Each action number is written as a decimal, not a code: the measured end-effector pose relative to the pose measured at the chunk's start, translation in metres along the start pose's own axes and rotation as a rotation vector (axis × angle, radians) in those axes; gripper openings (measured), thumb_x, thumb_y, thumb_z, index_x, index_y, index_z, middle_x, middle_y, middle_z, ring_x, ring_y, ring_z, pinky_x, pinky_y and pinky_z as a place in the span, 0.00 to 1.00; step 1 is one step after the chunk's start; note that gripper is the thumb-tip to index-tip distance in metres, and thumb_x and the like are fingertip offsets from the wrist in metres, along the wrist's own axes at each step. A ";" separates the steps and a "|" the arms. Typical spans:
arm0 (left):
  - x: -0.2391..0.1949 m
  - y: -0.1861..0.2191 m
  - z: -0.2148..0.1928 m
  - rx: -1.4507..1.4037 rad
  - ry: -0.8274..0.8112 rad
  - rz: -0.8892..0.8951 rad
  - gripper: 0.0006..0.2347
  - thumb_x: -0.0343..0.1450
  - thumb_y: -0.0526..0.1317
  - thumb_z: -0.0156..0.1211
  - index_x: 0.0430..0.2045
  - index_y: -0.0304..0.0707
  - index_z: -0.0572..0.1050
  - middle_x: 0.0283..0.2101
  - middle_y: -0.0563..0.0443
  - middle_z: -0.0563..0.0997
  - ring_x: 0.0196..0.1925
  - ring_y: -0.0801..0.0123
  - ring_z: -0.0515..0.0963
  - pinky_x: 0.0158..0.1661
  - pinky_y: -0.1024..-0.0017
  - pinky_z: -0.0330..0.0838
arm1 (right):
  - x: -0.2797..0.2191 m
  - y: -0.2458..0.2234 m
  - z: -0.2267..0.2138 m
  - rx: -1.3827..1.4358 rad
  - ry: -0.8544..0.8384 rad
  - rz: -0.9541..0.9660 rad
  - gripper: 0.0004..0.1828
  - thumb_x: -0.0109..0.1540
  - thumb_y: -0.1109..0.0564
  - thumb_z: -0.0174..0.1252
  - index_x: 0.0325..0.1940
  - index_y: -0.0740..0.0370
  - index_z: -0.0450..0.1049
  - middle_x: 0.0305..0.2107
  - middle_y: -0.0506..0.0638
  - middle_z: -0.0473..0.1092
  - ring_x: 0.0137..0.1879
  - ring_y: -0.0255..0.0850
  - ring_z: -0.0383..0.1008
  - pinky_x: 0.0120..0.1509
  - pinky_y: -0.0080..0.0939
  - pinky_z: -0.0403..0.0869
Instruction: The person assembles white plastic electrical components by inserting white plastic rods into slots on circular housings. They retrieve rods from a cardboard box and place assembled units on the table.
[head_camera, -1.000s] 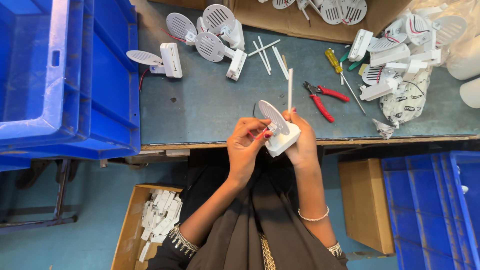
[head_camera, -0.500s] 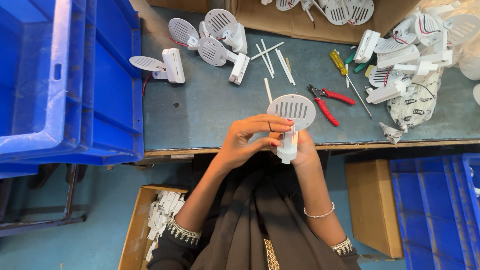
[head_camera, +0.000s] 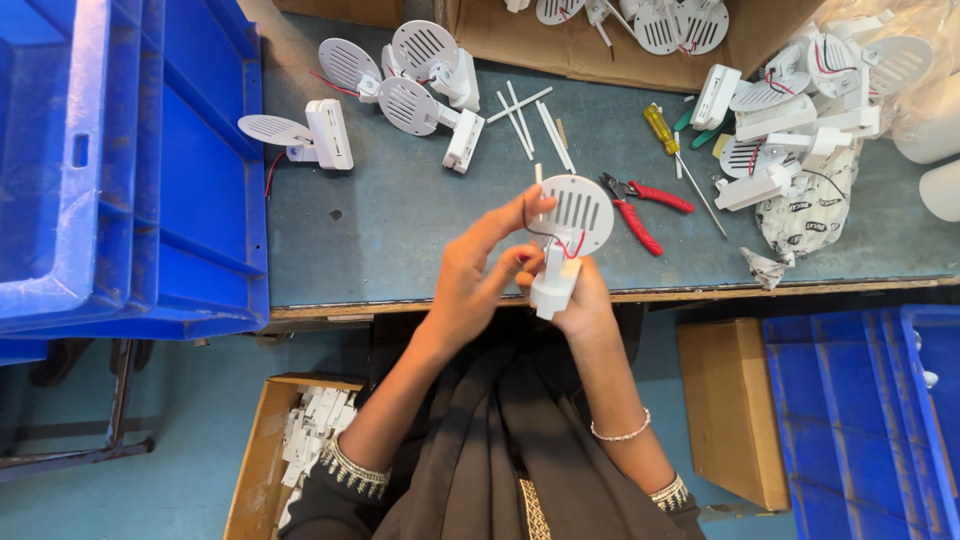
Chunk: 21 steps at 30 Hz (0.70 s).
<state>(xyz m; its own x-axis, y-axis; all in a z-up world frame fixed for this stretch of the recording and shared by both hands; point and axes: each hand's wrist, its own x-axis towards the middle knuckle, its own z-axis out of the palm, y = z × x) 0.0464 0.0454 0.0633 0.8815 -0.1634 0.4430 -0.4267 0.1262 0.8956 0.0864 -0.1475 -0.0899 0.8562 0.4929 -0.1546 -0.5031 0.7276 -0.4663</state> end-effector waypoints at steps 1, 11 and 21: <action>-0.003 0.000 0.004 0.075 0.014 0.012 0.19 0.73 0.29 0.58 0.61 0.30 0.71 0.62 0.43 0.79 0.66 0.64 0.77 0.67 0.66 0.69 | 0.001 -0.001 0.000 0.028 0.083 -0.011 0.17 0.66 0.52 0.52 0.49 0.69 0.72 0.33 0.57 0.75 0.33 0.48 0.78 0.35 0.45 0.77; -0.001 -0.023 0.023 0.134 0.185 0.032 0.11 0.75 0.30 0.57 0.51 0.26 0.79 0.43 0.47 0.85 0.45 0.69 0.84 0.50 0.75 0.78 | 0.008 0.026 0.028 0.278 0.163 -0.039 0.13 0.68 0.59 0.46 0.54 0.62 0.71 0.45 0.52 0.75 0.52 0.43 0.78 0.58 0.44 0.77; 0.022 -0.024 0.008 -0.270 0.166 -0.179 0.10 0.80 0.37 0.55 0.46 0.27 0.80 0.28 0.56 0.73 0.31 0.81 0.70 0.35 0.80 0.67 | -0.025 -0.030 0.051 -0.149 0.257 -0.237 0.09 0.67 0.56 0.54 0.49 0.61 0.72 0.43 0.50 0.74 0.50 0.38 0.74 0.53 0.40 0.73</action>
<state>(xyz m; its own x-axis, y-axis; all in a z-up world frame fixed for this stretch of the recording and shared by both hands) 0.0741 0.0307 0.0516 0.9678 -0.0482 0.2472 -0.2130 0.3672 0.9054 0.0745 -0.1571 -0.0279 0.9578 0.1699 -0.2320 -0.2814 0.7201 -0.6342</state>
